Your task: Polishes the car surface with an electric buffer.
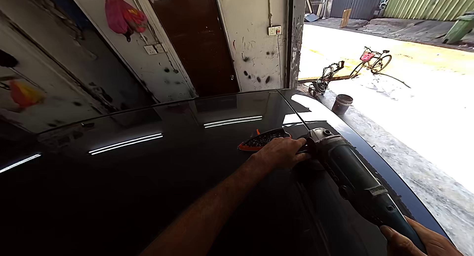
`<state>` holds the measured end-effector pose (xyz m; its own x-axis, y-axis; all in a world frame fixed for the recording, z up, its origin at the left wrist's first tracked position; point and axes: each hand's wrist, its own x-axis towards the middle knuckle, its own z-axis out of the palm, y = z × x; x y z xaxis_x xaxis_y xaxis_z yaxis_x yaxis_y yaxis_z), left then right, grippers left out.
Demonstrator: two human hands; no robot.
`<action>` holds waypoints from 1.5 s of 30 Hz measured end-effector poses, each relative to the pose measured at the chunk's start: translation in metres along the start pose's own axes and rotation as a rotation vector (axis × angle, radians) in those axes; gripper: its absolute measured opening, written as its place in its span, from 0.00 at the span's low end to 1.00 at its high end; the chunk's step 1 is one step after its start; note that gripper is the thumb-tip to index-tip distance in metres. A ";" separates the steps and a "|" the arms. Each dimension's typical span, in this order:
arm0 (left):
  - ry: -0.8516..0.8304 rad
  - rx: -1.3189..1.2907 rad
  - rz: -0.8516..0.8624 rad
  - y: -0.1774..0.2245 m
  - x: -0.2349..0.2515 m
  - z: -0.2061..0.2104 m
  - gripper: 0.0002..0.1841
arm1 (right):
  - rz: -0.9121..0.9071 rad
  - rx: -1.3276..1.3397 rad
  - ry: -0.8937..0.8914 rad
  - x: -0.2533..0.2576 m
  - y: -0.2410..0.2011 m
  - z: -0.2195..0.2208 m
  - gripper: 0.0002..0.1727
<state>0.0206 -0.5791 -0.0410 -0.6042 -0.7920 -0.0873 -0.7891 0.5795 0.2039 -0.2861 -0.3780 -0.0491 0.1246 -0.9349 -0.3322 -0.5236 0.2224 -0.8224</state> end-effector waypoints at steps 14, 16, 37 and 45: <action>0.008 -0.015 0.069 -0.054 0.057 -0.009 0.25 | 0.053 0.070 0.007 0.066 -0.015 -0.004 0.25; 0.026 -0.040 0.084 -0.062 0.061 -0.010 0.25 | 0.058 0.055 -0.004 0.073 -0.022 -0.005 0.23; -0.057 -0.054 -0.196 -0.113 0.101 -0.034 0.26 | 0.052 -0.052 -0.072 0.166 -0.063 -0.025 0.25; -0.048 0.103 -0.262 -0.081 0.119 -0.036 0.27 | 0.055 0.036 -0.044 0.164 -0.047 -0.038 0.25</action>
<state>0.0165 -0.7266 -0.0328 -0.3806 -0.9088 -0.1709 -0.9247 0.3745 0.0682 -0.2729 -0.5523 -0.0481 0.1340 -0.9081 -0.3968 -0.5003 0.2836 -0.8181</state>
